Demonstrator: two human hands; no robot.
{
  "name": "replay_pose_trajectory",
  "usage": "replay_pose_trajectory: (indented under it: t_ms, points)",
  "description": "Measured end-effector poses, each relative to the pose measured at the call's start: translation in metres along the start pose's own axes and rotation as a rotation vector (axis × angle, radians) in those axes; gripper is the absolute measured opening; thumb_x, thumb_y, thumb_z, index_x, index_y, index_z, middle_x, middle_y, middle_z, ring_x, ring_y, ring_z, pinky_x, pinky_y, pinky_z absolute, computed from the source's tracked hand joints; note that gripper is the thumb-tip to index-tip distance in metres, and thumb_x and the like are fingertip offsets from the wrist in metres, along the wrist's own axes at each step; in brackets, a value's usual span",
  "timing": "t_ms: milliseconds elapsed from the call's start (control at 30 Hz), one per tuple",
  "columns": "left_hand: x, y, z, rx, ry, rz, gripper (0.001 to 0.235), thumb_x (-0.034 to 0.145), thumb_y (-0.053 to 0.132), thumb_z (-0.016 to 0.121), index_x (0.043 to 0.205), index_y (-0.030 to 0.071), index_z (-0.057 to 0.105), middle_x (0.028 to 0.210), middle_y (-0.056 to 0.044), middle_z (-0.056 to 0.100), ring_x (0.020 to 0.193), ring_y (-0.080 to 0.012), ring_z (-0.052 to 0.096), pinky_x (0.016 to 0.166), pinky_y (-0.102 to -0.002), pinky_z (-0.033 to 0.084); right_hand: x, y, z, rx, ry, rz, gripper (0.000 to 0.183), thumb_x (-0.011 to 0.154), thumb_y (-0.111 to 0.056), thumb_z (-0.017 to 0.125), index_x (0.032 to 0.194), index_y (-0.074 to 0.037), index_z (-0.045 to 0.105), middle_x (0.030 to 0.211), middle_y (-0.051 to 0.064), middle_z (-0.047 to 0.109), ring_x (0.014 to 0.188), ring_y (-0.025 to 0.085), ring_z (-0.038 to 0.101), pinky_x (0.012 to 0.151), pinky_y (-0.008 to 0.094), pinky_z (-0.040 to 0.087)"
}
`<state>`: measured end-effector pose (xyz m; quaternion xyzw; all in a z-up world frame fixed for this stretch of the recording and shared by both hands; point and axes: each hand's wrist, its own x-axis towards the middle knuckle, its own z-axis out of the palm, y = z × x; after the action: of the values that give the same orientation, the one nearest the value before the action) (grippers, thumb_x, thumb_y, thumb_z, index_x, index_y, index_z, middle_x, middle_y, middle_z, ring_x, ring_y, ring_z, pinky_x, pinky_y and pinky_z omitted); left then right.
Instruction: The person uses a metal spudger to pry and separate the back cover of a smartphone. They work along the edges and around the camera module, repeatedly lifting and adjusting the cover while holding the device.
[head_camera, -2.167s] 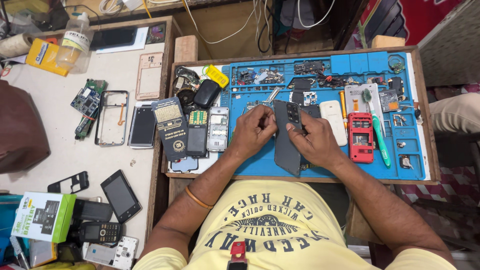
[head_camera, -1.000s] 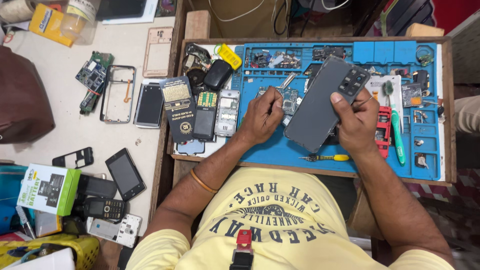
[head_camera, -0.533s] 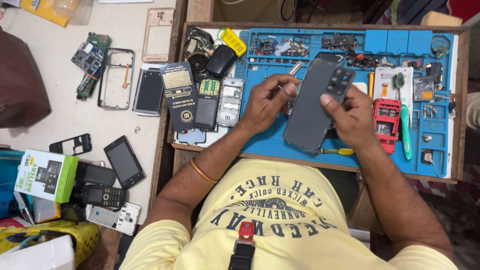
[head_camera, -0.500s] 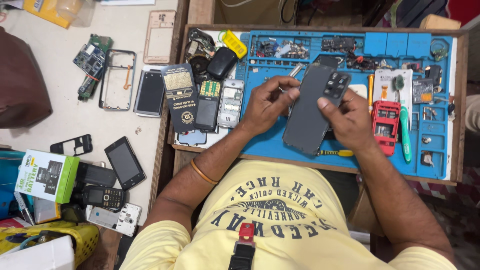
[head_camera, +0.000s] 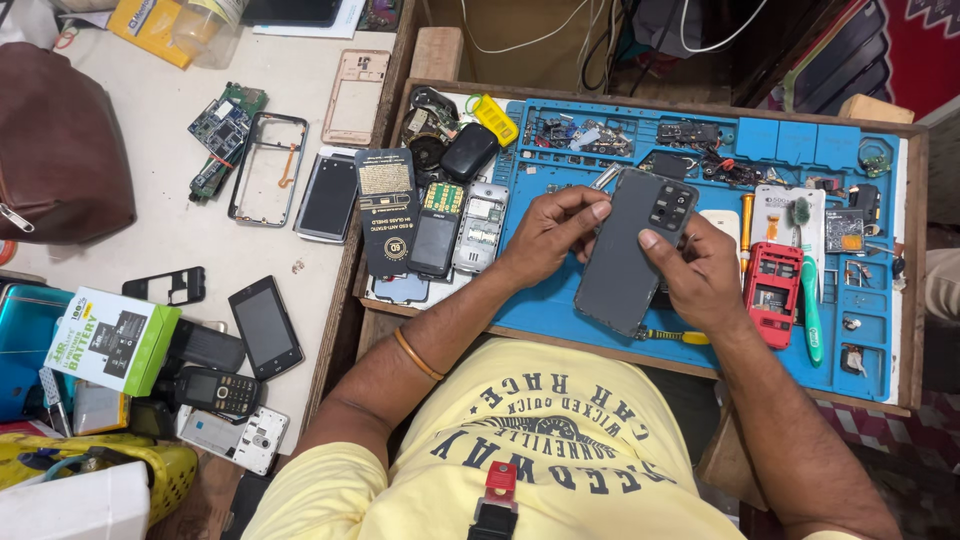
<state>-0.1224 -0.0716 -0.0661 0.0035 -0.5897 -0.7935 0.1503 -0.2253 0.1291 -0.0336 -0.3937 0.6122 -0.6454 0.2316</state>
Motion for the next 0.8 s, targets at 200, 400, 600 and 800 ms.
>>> replay_pose_trajectory:
  t_ms: [200, 400, 600, 800]
  points:
    - [0.001, 0.000, 0.002, 0.147, 0.091, 0.031, 0.019, 0.102, 0.017, 0.068, 0.112, 0.001, 0.072, 0.082, -0.002, 0.071, 0.065, -0.0070, 0.065, 0.056, -0.024, 0.054, 0.002, -0.001, 0.004, -0.085, 0.011, -0.002, 0.024, 0.105, -0.014, 0.063, 0.123, 0.001, 0.065, 0.099, 0.003, 0.071, 0.084, 0.005, 0.064, 0.071, 0.022, 0.052]
    - [0.001, 0.001, 0.000, 0.214, 0.101, 0.000, 0.016, 0.101, 0.016, 0.066, 0.105, 0.001, 0.071, 0.078, -0.002, 0.071, 0.065, -0.0067, 0.068, 0.057, -0.023, 0.057, 0.002, -0.008, 0.006, -0.301, 0.018, -0.014, 0.021, 0.102, -0.013, 0.066, 0.118, 0.000, 0.069, 0.078, -0.002, 0.067, 0.065, 0.000, 0.055, 0.055, 0.020, 0.043]
    - [-0.001, 0.006, 0.003, 0.322, 0.120, 0.012, 0.016, 0.101, 0.015, 0.065, 0.100, -0.001, 0.070, 0.072, -0.003, 0.069, 0.062, -0.0044, 0.064, 0.054, -0.024, 0.052, 0.004, -0.016, 0.011, -0.352, 0.013, -0.034, 0.020, 0.100, -0.013, 0.066, 0.115, 0.000, 0.070, 0.073, -0.004, 0.066, 0.062, 0.000, 0.052, 0.052, 0.021, 0.042]
    - [-0.004, 0.013, 0.006, 0.637, 0.169, 0.207, 0.014, 0.093, 0.013, 0.070, 0.090, 0.001, 0.064, 0.073, -0.003, 0.064, 0.065, -0.0082, 0.060, 0.058, -0.028, 0.051, 0.005, -0.020, 0.015, -0.458, 0.026, -0.010, 0.020, 0.098, -0.013, 0.067, 0.113, -0.001, 0.071, 0.062, -0.001, 0.057, 0.056, 0.003, 0.046, 0.048, 0.025, 0.036]
